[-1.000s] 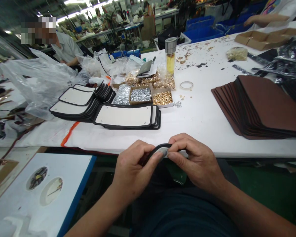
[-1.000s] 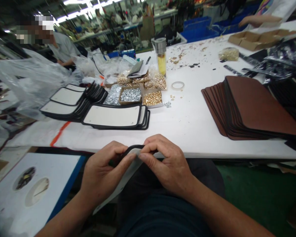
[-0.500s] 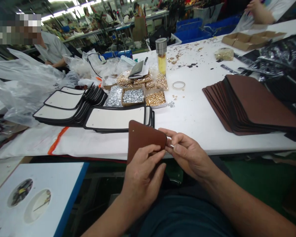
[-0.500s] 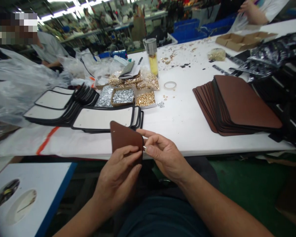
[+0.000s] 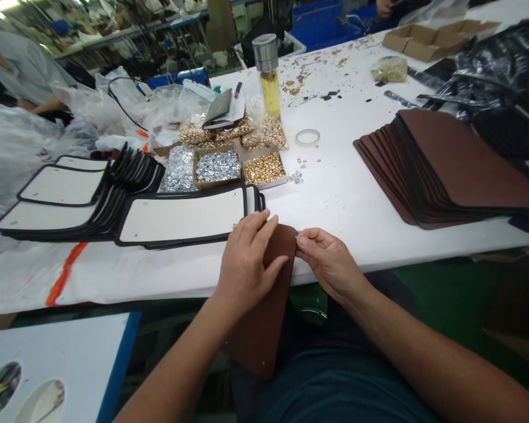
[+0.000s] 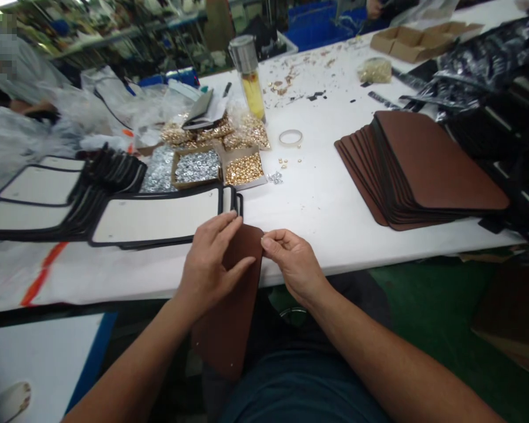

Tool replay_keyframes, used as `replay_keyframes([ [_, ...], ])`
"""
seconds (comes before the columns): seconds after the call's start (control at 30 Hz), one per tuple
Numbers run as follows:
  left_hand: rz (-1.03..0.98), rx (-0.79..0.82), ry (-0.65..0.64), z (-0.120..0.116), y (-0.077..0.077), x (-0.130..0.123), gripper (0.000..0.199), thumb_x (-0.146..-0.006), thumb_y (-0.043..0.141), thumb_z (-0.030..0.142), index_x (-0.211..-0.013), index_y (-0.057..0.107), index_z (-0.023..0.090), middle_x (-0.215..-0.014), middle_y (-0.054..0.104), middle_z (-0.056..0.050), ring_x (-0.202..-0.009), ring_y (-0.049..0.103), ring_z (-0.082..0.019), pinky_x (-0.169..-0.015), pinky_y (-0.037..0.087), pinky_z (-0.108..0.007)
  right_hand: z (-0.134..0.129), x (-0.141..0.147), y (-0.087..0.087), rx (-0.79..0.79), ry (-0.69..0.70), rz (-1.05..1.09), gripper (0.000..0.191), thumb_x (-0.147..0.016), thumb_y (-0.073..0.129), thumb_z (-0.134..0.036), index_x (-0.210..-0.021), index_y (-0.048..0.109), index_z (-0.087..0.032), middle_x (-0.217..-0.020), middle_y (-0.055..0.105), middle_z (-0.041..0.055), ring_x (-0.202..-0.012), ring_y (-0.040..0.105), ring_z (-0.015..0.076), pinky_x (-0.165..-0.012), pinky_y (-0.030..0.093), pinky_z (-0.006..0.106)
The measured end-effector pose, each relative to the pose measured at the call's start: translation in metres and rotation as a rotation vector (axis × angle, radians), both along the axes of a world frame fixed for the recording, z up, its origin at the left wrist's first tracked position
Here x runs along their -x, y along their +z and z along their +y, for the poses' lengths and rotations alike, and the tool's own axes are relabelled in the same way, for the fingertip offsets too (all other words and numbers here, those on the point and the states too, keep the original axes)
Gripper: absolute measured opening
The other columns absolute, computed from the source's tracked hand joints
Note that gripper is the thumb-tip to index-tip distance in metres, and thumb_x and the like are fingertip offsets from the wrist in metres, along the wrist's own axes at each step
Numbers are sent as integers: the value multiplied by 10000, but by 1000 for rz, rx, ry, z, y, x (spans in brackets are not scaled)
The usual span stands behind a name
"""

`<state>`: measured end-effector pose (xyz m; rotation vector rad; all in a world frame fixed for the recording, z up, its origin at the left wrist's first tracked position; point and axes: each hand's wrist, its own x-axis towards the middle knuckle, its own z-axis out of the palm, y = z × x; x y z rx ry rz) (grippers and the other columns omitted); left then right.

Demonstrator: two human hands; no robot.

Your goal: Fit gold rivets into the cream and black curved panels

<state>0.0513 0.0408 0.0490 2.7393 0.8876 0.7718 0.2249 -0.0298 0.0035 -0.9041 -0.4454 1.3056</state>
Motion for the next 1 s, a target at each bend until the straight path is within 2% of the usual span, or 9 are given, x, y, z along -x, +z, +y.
replay_keyframes([
  [0.07,101,58,-73,22,6,-2,760,-866,816,314,-1520,475,130,-1509,580,-217,-1422,521,-367,-1196,430,-551,4,-1,-2,4,9,-9,293,-760,925,-423,-855,734,-223,-880,728,-6,-860,661,159,-887,542,321],
  [0.1,157,95,-97,33,10,-3,745,-856,828,342,-1495,509,129,-1458,624,-210,-1374,563,-368,-1164,457,-541,6,-2,-3,4,15,-15,283,-771,917,-420,-861,735,-223,-886,730,-5,-866,661,160,-897,538,325],
  [0.23,336,289,-81,62,31,-9,407,-873,785,317,-1249,714,177,-1160,754,-115,-1091,699,-313,-954,529,-434,11,-4,-5,0,52,-47,243,-809,890,-402,-880,743,-222,-922,746,7,-906,672,176,-946,527,357],
  [0.37,384,511,-29,75,52,-12,177,-892,708,315,-1004,752,185,-923,755,-46,-866,692,-239,-753,471,-330,12,-4,-3,-12,83,-182,200,-817,879,-364,-889,768,-215,-1009,770,26,-962,683,192,-947,525,353],
  [0.47,321,657,-19,79,61,-10,182,-894,687,353,-922,715,176,-788,704,-13,-730,633,-188,-649,421,-288,12,-2,-1,-42,104,-362,156,-851,837,-359,-895,772,-225,-1056,773,25,-949,677,186,-885,522,327],
  [0.6,146,936,-3,77,63,-7,216,-892,697,387,-893,659,174,-684,649,27,-570,544,-123,-527,367,-236,12,-1,0,-17,97,-490,139,-880,806,-367,-916,771,-237,-897,743,-8,-798,632,151,-743,478,287],
  [0.7,74,1068,25,72,63,-6,232,-883,723,385,-936,667,166,-697,673,21,-561,550,-114,-505,367,-214,13,0,2,-9,84,-531,152,-888,799,-386,-918,768,-240,-846,728,-18,-753,617,144,-706,455,283],
  [0.83,61,1140,24,66,65,-5,262,-899,717,376,-1048,731,161,-799,740,-12,-623,616,-130,-536,422,-212,13,1,5,-26,83,-558,151,-894,795,-389,-912,764,-243,-866,735,-18,-775,627,147,-717,457,279],
  [1.0,79,1150,35,64,69,-2,218,-911,717,373,-903,729,155,-666,662,22,-529,530,-92,-473,357,-191,12,4,9,-36,92,-542,153,-899,791,-392,-915,757,-243,-840,725,-21,-741,611,138,-671,443,268],
])
